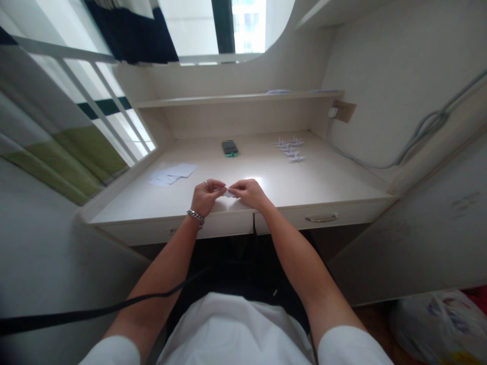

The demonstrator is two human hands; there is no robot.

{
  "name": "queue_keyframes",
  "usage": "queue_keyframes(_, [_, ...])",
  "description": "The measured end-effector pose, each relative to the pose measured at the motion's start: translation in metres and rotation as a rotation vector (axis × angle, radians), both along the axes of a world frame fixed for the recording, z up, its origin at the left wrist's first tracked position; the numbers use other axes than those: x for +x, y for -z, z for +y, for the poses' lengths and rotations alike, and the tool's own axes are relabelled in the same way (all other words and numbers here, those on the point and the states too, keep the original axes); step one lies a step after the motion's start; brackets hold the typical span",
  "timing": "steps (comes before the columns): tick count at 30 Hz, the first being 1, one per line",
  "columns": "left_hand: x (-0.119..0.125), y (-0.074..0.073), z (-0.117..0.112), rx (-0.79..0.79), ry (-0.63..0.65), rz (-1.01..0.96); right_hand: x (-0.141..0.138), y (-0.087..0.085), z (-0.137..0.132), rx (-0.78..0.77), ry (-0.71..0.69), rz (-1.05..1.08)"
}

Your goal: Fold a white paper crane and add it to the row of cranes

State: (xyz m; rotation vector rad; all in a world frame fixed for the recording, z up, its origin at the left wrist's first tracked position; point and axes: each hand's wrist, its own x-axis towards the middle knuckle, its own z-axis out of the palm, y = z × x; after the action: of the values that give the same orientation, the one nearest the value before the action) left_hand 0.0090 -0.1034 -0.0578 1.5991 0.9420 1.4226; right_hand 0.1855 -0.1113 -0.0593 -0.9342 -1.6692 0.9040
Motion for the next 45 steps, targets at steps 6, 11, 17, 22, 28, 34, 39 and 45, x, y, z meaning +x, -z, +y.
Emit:
queue_keyframes(6, [-0.0008,0.0003,0.0006,-0.005,0.035,-0.007,-0.0003,-0.0014,-0.0003,-0.008,0.006,0.005])
queue_keyframes(11, [-0.0009,0.0007,-0.0001,-0.005,0.033,-0.009,-0.0001,-0.0019,-0.0006,-0.013,0.001,-0.001])
queue_keyframes(17, [-0.0006,0.0009,0.0007,-0.001,0.007,-0.001,0.0006,0.0,0.0003,-0.01,-0.004,-0.008])
queue_keyframes(22, [-0.0007,0.0005,0.0007,0.009,-0.004,0.025,0.0007,0.0007,0.001,-0.005,0.001,-0.01])
queue_keyframes(28, [-0.0013,0.0016,0.0018,0.035,-0.018,0.08,0.0,-0.0001,0.0008,0.008,0.013,-0.011])
queue_keyframes(34, [0.0009,0.0003,0.0002,0.04,-0.047,0.123,-0.0002,0.0011,0.0009,0.003,0.02,0.012])
queue_keyframes(39, [0.0034,-0.0029,-0.0023,0.035,-0.062,0.146,-0.0012,0.0001,-0.0006,-0.01,0.036,0.024])
queue_keyframes(45, [0.0037,-0.0047,-0.0029,0.04,-0.075,0.176,-0.0014,0.0002,-0.0011,-0.036,0.044,0.028])
